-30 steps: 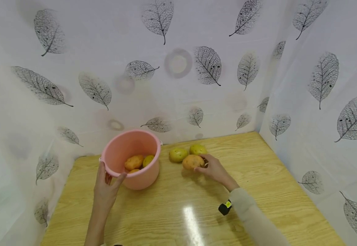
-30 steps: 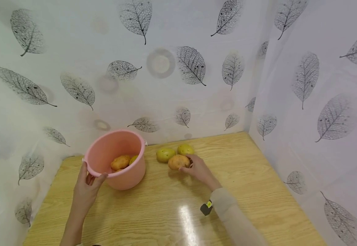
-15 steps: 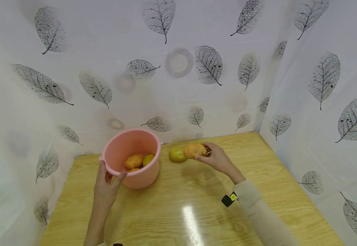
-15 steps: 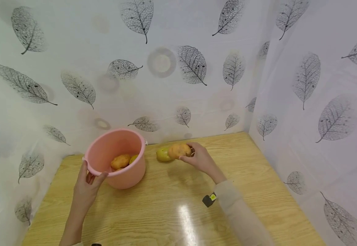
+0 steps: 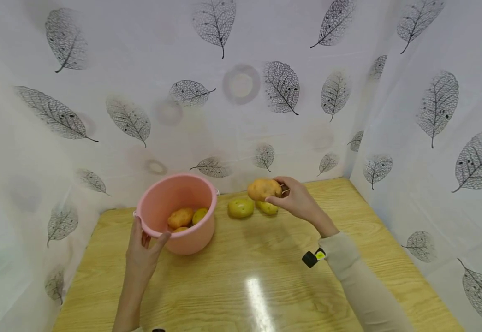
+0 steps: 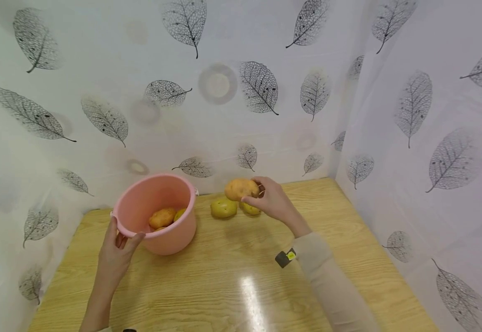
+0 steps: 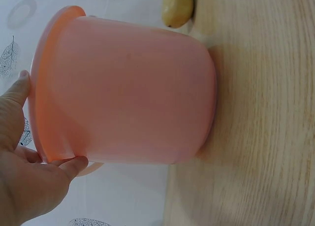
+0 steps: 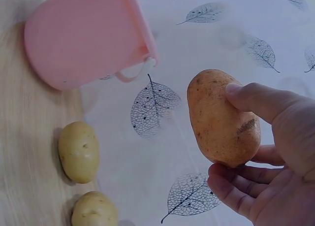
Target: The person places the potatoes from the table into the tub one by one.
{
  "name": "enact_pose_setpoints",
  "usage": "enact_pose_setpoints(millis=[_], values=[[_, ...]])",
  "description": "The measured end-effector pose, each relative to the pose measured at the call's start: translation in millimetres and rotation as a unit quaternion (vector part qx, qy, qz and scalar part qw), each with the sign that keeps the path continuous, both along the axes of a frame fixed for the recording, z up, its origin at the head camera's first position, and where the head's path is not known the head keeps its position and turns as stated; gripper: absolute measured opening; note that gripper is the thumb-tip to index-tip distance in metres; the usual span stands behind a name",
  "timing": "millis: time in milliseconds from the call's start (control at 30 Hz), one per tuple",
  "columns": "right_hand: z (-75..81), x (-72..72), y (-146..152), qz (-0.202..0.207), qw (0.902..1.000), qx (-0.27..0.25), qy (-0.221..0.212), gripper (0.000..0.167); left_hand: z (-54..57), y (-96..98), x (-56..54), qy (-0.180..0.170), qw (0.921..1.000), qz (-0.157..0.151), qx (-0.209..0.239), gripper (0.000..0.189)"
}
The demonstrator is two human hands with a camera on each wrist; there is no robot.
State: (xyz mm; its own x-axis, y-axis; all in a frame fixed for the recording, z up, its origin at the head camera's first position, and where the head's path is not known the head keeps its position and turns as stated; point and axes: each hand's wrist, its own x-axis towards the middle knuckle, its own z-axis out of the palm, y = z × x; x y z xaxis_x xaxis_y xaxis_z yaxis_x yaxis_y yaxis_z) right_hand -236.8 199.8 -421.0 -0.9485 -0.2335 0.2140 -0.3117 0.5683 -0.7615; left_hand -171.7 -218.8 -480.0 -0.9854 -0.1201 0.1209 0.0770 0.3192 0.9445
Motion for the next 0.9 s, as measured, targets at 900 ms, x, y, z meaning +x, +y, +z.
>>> enact_pose_setpoints(millis=[900], values=[[45.5, -7.0, 7, -0.013, 0.9991, -0.022, 0.034, 0.063, 2.1, 1.7, 1.8, 0.009, 0.9999, -0.008, 0.006, 0.1]])
